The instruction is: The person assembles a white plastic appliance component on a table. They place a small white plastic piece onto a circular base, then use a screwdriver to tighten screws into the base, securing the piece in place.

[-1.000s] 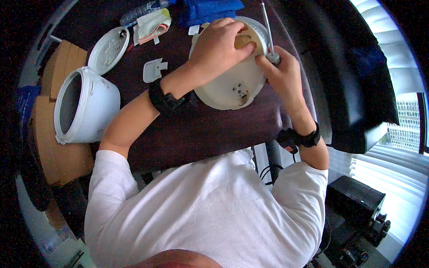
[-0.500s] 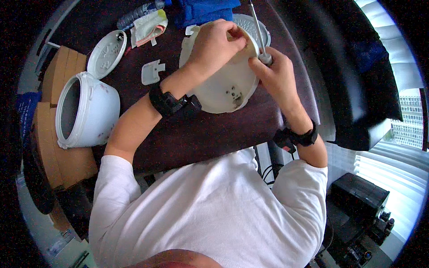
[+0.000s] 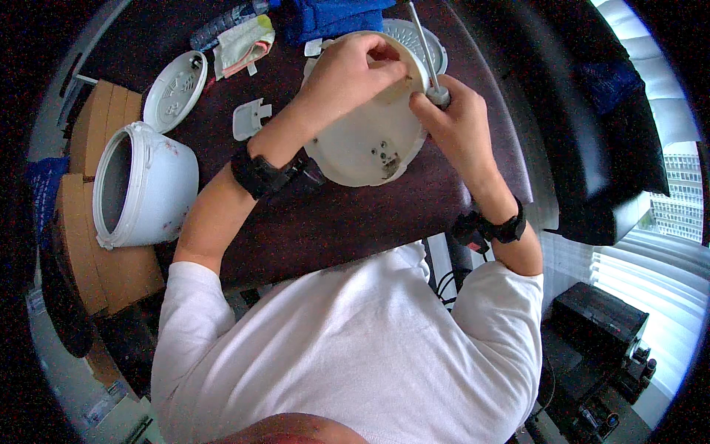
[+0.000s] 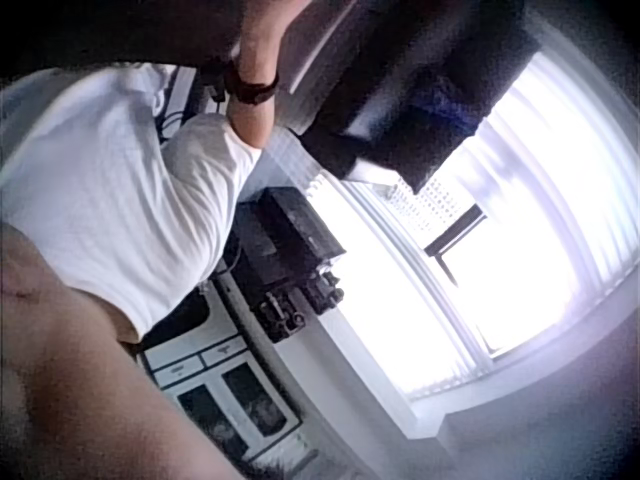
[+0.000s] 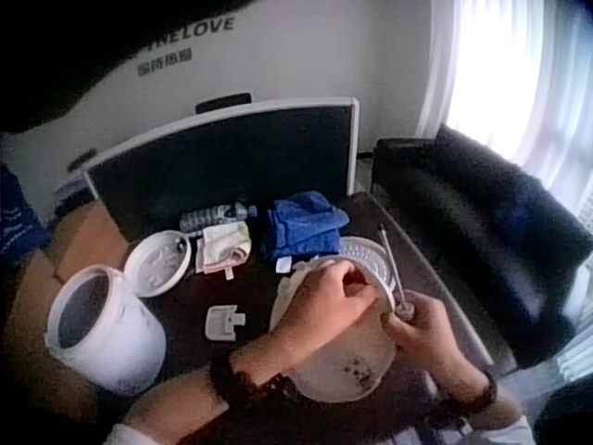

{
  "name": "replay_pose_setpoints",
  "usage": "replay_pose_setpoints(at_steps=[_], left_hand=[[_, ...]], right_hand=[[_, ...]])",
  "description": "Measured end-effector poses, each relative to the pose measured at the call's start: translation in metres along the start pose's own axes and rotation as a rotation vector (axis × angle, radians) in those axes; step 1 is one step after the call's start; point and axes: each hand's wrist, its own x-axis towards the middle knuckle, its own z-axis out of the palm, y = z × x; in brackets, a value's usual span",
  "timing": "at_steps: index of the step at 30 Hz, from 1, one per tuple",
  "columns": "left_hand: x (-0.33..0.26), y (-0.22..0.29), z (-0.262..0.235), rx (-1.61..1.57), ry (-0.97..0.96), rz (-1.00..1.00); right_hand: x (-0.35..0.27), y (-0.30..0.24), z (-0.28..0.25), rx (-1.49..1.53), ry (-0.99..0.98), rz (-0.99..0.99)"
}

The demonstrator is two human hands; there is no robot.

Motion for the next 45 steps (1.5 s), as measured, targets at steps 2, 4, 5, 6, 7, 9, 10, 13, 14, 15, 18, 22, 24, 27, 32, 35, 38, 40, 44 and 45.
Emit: replay_pose_setpoints(at_steps=[2, 4, 5, 6, 7, 9, 10, 13, 14, 15, 18, 22, 24, 27, 32, 35, 38, 40, 44, 45], left_hand=[[0.004, -0.006, -0.002, -0.122, -0.074, -0.108], [0.007, -0.005, 0.000, -0.077, -0.084, -0.154], [0.008, -0.005, 0.000, -0.057, -0.090, -0.177], [0.009, -0.006, 0.001, -0.090, -0.100, -0.184], [0.010, -0.007, -0.001, -0.121, -0.108, -0.192], [0.012, -0.012, -0.002, -0.121, -0.077, -0.161], [0.013, -0.018, -0.003, -0.091, -0.041, -0.122], [0.015, -0.032, -0.008, -0.189, 0.003, -0.195], [0.014, -0.032, -0.012, -0.255, 0.006, -0.251], [0.010, -0.030, -0.017, -0.201, -0.013, -0.329], [0.007, -0.019, -0.023, -0.110, -0.043, -0.355], [0.002, -0.004, -0.016, -0.148, -0.089, -0.190], [0.004, -0.003, -0.014, -0.179, -0.128, -0.209], [0.006, -0.013, -0.014, -0.183, -0.057, -0.115], [0.007, -0.019, -0.019, -0.088, 0.026, -0.218], [0.002, -0.012, -0.026, -0.190, -0.027, -0.242], [0.003, -0.004, -0.030, -0.146, -0.116, -0.192], [0.002, -0.005, -0.029, -0.097, -0.176, -0.177], [0.002, -0.001, -0.032, -0.093, -0.122, -0.222], [0.001, -0.003, -0.032, -0.057, -0.102, -0.224]], right_hand=[[-0.001, -0.005, 0.001, 0.006, 0.008, -0.019], [-0.002, -0.008, 0.001, -0.024, -0.002, -0.034], [-0.003, -0.010, 0.001, -0.040, -0.008, -0.040], [-0.004, -0.010, 0.001, -0.042, -0.005, -0.033], [-0.004, -0.012, 0.002, -0.042, -0.006, -0.028], [-0.004, -0.014, 0.002, -0.037, -0.008, -0.019], [-0.004, -0.014, 0.002, -0.031, -0.010, -0.014], [-0.004, -0.013, 0.000, -0.028, -0.029, -0.001], [-0.003, -0.012, 0.000, -0.031, -0.037, 0.004], [-0.003, -0.011, 0.000, -0.027, -0.034, 0.003], [-0.003, -0.010, 0.001, -0.030, -0.025, -0.009], [-0.005, -0.014, 0.004, -0.086, 0.015, -0.068], [-0.007, -0.021, 0.006, -0.119, 0.030, -0.085], [-0.009, -0.029, 0.006, -0.165, 0.020, -0.095], [-0.010, -0.029, 0.005, -0.179, 0.005, -0.110], [-0.010, -0.029, 0.006, -0.149, 0.010, -0.132], [-0.011, -0.031, 0.008, -0.182, 0.024, -0.148], [-0.011, -0.037, 0.008, -0.225, 0.005, -0.155], [-0.010, -0.045, 0.006, -0.353, -0.025, -0.172], [-0.009, -0.047, 0.005, -0.340, -0.038, -0.176]])
